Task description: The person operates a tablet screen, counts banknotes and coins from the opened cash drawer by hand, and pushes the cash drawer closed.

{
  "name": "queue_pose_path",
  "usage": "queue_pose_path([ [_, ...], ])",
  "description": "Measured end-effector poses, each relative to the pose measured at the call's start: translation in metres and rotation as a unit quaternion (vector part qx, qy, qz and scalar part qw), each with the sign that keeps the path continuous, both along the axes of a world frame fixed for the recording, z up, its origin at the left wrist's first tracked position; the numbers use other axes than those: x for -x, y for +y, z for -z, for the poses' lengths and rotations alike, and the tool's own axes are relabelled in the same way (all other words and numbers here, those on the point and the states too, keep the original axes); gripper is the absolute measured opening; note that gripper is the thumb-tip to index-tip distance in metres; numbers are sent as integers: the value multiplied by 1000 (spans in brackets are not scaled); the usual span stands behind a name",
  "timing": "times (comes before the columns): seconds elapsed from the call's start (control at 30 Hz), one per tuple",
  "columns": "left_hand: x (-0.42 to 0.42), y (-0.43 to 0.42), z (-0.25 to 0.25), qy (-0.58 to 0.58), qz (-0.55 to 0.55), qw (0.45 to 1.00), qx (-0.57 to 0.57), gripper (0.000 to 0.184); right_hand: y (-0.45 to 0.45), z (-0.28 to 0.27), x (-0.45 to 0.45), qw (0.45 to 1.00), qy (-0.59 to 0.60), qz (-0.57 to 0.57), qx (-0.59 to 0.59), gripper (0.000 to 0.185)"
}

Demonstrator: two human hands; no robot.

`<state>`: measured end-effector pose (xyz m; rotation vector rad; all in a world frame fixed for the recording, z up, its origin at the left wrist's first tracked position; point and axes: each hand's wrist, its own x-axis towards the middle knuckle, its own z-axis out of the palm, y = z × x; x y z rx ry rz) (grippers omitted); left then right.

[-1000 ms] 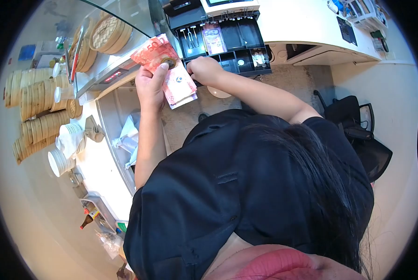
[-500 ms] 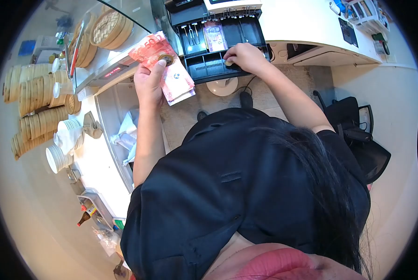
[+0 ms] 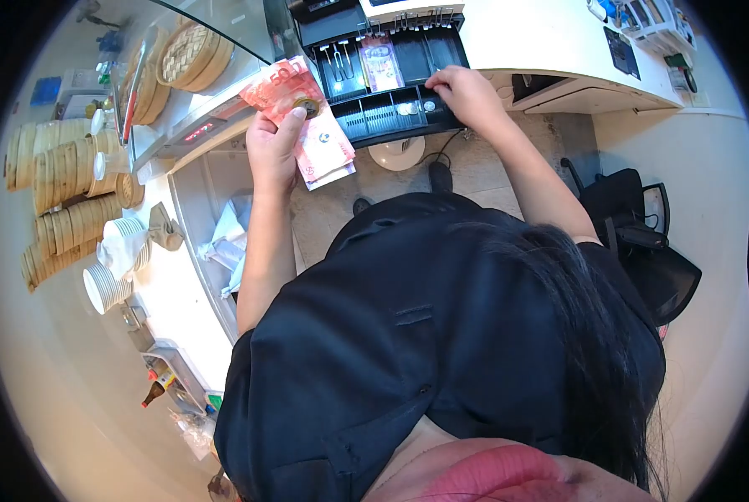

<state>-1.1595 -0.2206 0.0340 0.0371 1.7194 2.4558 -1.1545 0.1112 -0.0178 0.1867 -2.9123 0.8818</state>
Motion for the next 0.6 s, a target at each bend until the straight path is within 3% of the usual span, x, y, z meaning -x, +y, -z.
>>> queue_pose_path([
  [0.2,3,-4,2,8,8,1000,8,31,-21,4,0,997,-19,-61,-41,20],
  [0.27,4,-2,-1,10,12,1000,11,30,-21,-7,2,965,-179,24,-188,19],
  [0.4,2,1,5,-11,29,1000,-2,28,-29,12,-1,958,-166,-8,-233,17],
  [0.47,1,3,5,-26,20,999,16,27,-28,28,-2,960,-37,-64,-268,17],
  [0.6,-1,1,6,-21,23,999,22,27,-30,32,-3,958,-36,-76,-276,16],
])
